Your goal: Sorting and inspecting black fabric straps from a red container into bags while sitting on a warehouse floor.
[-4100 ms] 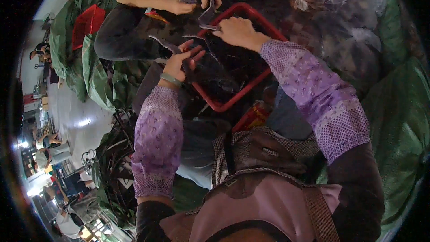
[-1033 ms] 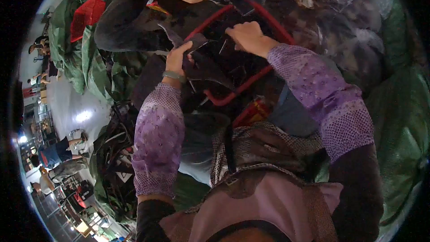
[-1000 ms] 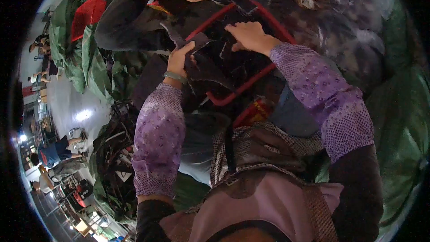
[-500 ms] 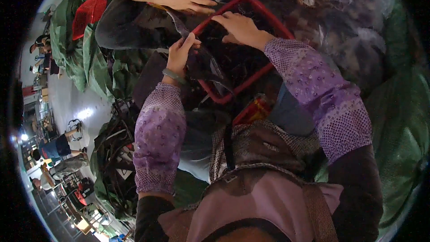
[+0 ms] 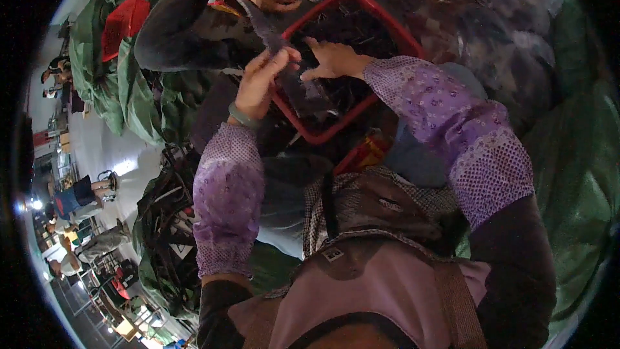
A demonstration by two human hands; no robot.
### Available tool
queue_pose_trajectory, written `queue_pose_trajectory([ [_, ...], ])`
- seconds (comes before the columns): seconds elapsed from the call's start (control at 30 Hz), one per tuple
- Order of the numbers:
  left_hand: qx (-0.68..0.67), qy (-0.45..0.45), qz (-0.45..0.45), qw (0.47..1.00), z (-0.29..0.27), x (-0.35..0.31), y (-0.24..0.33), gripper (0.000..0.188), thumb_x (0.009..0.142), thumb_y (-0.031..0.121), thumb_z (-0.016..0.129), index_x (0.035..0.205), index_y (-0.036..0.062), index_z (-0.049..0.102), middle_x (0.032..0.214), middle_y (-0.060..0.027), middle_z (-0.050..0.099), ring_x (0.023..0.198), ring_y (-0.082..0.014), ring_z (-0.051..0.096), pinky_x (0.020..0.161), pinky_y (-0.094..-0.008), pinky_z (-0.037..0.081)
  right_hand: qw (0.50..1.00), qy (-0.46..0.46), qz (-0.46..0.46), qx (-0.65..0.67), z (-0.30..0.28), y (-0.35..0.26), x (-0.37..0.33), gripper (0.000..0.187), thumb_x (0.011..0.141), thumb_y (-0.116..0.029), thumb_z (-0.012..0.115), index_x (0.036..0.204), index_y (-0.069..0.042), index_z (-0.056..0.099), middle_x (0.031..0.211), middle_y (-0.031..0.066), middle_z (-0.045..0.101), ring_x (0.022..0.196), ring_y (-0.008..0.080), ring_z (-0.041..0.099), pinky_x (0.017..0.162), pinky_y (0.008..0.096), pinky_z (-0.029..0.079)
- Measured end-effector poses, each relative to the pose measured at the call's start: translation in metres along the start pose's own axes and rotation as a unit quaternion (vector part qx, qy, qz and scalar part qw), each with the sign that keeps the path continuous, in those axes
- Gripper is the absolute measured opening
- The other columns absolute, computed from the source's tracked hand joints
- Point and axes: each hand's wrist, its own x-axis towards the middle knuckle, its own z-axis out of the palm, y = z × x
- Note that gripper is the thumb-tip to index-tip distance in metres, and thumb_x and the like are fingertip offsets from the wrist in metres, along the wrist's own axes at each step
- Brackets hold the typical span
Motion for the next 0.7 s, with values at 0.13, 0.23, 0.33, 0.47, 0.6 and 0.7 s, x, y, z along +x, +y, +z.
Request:
queue_pose_trajectory([
  [0.13,0.155,-0.065,0.003,0.986,0.004,-0.009,-0.005,0.019,0.078,0.016,0.052,0.086,-0.0012,0.056,0.081,-0.0034,0.055,0.078,-0.0097,0.050,0.071,-0.0234,0.039,0.975,0.190,-0.101,0.052,-0.017,-0.012,-0.003,0.081,0.063,-0.043,0.059,0.127,-0.015,0.018,0.110,0.0166,0.044,0.094,0.0339,0.049,0.069,0.0414,0.045],
  [0.23,0.247,-0.126,0.011,0.961,0.003,-0.014,0.000,0.015,0.075,0.009,0.052,0.086,-0.0010,0.056,0.079,-0.0049,0.056,0.078,-0.0120,0.051,0.072,-0.0246,0.039,0.947,0.270,-0.171,-0.019,-0.023,-0.020,-0.013,0.079,0.060,-0.028,0.063,0.127,-0.018,0.021,0.108,0.0125,0.043,0.084,0.0289,0.055,0.060,0.0365,0.047],
  [0.33,0.295,-0.153,0.037,0.943,-0.002,-0.015,-0.007,0.015,0.072,0.005,0.053,0.086,-0.0002,0.055,0.078,-0.0065,0.055,0.077,-0.0139,0.051,0.072,-0.0257,0.039,0.939,0.288,-0.173,-0.077,-0.022,-0.034,-0.019,0.070,0.066,-0.030,0.060,0.126,-0.020,0.026,0.104,0.0062,0.048,0.071,0.0240,0.058,0.045,0.0329,0.044],
  [0.47,0.261,-0.191,0.028,0.946,-0.007,-0.014,-0.013,0.013,0.072,0.004,0.053,0.084,-0.0005,0.054,0.080,-0.0073,0.055,0.077,-0.0157,0.052,0.072,-0.0265,0.040,0.943,0.253,-0.193,-0.095,-0.028,-0.036,-0.019,0.066,0.068,-0.027,0.058,0.126,-0.021,0.027,0.090,0.0051,0.052,0.062,0.0230,0.057,0.042,0.0333,0.042],
  [0.6,0.231,-0.199,-0.056,0.951,-0.011,-0.013,-0.022,0.020,0.078,0.017,0.053,0.091,0.0020,0.051,0.084,-0.0055,0.055,0.078,-0.0157,0.052,0.072,-0.0283,0.040,0.948,0.249,-0.181,-0.083,-0.034,-0.032,-0.020,0.065,0.067,-0.027,0.055,0.126,-0.021,0.026,0.085,0.0070,0.053,0.059,0.0231,0.058,0.041,0.0329,0.043],
  [0.7,0.132,0.000,-0.174,0.976,-0.002,-0.009,-0.011,0.035,0.079,0.034,0.052,0.099,0.0059,0.047,0.085,-0.0039,0.054,0.079,-0.0150,0.053,0.069,-0.0310,0.042,0.942,0.259,-0.189,-0.105,-0.034,-0.028,-0.022,0.067,0.065,-0.020,0.055,0.126,-0.022,0.026,0.082,0.0060,0.054,0.057,0.0229,0.057,0.041,0.0331,0.043],
])
